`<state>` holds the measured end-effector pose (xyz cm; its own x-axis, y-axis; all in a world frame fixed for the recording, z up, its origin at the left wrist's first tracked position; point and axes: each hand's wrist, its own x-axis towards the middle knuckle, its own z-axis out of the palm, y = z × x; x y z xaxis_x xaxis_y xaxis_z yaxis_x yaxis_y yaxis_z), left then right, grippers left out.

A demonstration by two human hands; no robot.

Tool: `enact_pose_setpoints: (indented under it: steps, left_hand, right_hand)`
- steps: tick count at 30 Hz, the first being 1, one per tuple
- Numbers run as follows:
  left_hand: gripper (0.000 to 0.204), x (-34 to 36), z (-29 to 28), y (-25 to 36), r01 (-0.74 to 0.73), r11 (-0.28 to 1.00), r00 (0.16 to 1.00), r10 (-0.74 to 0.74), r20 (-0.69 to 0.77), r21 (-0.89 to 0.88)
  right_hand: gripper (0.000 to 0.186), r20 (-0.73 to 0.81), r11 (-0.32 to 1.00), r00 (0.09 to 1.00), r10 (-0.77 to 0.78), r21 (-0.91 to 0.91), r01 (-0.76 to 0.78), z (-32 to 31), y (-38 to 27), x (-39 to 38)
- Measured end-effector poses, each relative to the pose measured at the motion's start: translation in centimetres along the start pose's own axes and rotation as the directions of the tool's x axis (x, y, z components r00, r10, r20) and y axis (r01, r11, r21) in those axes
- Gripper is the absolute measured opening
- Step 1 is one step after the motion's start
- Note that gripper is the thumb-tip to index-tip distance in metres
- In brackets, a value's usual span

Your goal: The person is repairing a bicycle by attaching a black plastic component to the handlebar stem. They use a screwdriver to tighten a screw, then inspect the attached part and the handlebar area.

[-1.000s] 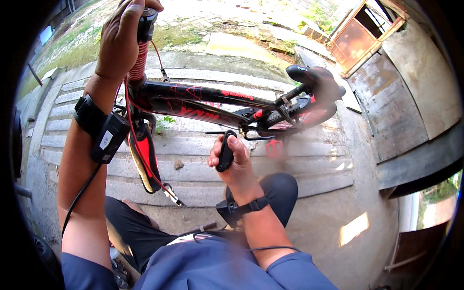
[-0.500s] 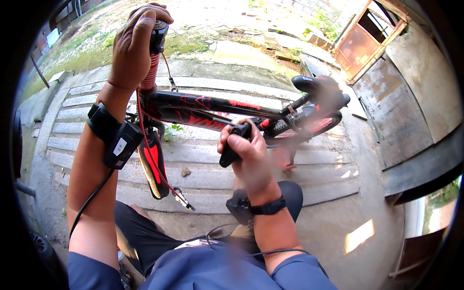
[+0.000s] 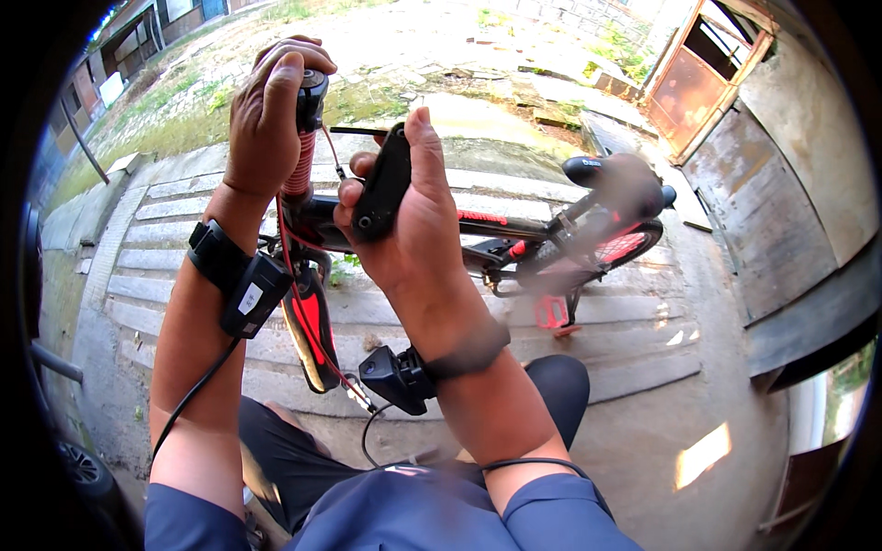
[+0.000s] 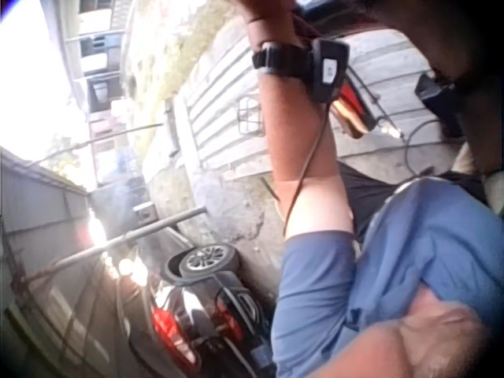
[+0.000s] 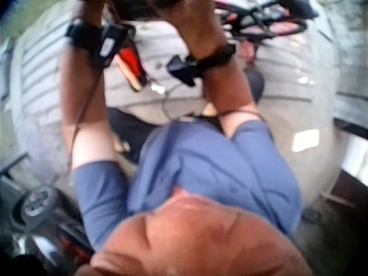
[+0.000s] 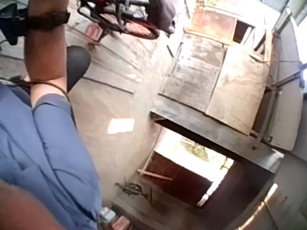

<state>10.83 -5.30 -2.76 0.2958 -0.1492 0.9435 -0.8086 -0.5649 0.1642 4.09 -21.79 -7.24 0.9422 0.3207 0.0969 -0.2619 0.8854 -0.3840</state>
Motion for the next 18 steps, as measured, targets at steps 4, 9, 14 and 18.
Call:
enact_pose_setpoints:
  steps: [4, 9, 14, 18]
  left_hand:
    - [0.042, 0.0, 0.0, -0.1, -0.01, 1.0, 1.0, 0.01, 0.002, -0.006]
    - [0.043, 0.0, 0.1, 0.1, 0.008, 1.0, 1.0, -0.008, -0.007, -0.009]
    - [0.043, 0.0, -0.1, 0.1, 0.0, 1.0, 1.0, 0.0, -0.002, -0.016]
    - [0.043, -0.1, 0.1, 0.3, 0.019, 1.0, 1.0, -0.019, -0.014, -0.02]
  right_hand:
    - [0.041, 0.0, 0.996, 0.998, 0.069, 0.061, -0.068, 0.6, -0.2, 0.9]
    - [0.044, 0.008, 0.992, 0.994, 0.105, 0.076, -0.106, 0.6, -0.7, 1.0]
    - [0.044, 0.035, 0.981, 0.988, 0.152, 0.115, -0.156, 0.2, -0.6, 1.2]
    - [0.046, 0.018, 0.977, 0.986, 0.165, 0.134, -0.165, 0.4, -0.4, 1.4]
